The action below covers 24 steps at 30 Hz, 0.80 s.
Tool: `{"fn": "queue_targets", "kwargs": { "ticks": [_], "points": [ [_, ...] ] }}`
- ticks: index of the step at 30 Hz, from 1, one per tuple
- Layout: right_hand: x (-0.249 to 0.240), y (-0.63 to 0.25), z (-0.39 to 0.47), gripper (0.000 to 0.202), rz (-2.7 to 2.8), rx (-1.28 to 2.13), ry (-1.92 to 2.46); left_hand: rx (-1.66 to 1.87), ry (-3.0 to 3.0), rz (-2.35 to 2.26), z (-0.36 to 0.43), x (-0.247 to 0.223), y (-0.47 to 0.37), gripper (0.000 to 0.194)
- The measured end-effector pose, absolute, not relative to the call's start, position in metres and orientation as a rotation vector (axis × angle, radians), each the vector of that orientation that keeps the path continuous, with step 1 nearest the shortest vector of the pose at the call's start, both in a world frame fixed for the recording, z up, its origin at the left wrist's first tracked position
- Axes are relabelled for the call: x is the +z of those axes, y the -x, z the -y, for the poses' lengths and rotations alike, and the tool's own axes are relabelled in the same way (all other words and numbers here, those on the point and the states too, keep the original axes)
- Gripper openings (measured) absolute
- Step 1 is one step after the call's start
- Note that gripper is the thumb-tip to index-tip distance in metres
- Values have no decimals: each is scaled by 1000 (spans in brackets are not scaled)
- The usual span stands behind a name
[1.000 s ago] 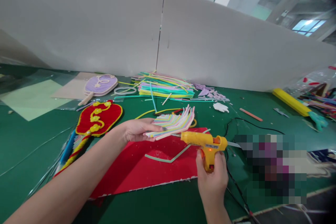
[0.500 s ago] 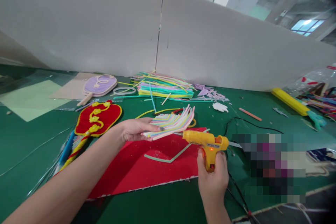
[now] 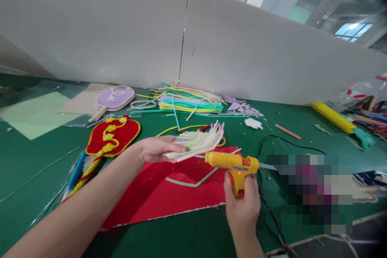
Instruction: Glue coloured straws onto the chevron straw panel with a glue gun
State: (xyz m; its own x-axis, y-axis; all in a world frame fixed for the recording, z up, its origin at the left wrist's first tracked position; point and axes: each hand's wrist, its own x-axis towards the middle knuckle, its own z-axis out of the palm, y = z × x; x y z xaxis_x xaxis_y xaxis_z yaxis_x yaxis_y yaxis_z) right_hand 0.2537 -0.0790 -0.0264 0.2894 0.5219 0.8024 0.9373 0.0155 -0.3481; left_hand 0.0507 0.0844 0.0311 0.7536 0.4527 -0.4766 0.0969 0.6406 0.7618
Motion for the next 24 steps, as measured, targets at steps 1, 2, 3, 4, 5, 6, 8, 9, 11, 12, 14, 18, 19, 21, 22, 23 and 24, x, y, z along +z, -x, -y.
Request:
{"fn": "queue_targets", "kwargs": {
  "ticks": [1,2,3,4,5,6,8,9,11,12,14,18,19,21,22,23,24],
  "points": [
    [-26,-253,79,28,1354,-564,1640,223,-866,-709,-84,31,-51,57],
    [-26,-253,79,28,1353,-559,1644,223,-867,-710,-84,30,-51,57],
    [-26,-253,79,29,1353,-553,1645,223,-868,-708,-85,30,-50,57],
    [-26,-253,79,30,1355,-550,1644,223,-870,-705,-85,29,-50,56],
    [-27,-253,78,30,1356,-547,1643,222,-873,-698,-85,29,-50,56],
    [-27,-253,78,31,1357,-544,1640,222,-873,-690,-85,29,-50,57],
    [-28,-254,79,30,1354,-545,1634,223,-874,-676,-85,29,-50,60],
    [-28,-254,79,30,1352,-546,1633,224,-875,-674,-85,29,-50,61],
    [-29,-255,79,30,1346,-546,1630,226,-876,-676,-85,29,-50,61],
    [-30,-255,79,30,1344,-545,1629,224,-878,-678,-85,29,-50,61],
    [-31,-256,79,30,1342,-547,1626,222,-883,-681,-85,30,-50,58],
    [-31,-257,79,29,1335,-577,1619,229,-891,-670,-85,31,-49,57],
    [-31,-257,79,28,1330,-580,1619,230,-888,-671,-85,31,-49,57],
    [-30,-258,79,27,1323,-564,1623,231,-883,-683,-84,33,-49,57],
    [-30,-258,79,26,1321,-551,1625,235,-882,-693,-84,34,-49,58],
    [-29,-258,79,25,1321,-538,1626,240,-883,-701,-84,35,-49,58],
    [-29,-258,79,24,1320,-527,1627,245,-885,-706,-83,36,-49,58]
  ]
}}
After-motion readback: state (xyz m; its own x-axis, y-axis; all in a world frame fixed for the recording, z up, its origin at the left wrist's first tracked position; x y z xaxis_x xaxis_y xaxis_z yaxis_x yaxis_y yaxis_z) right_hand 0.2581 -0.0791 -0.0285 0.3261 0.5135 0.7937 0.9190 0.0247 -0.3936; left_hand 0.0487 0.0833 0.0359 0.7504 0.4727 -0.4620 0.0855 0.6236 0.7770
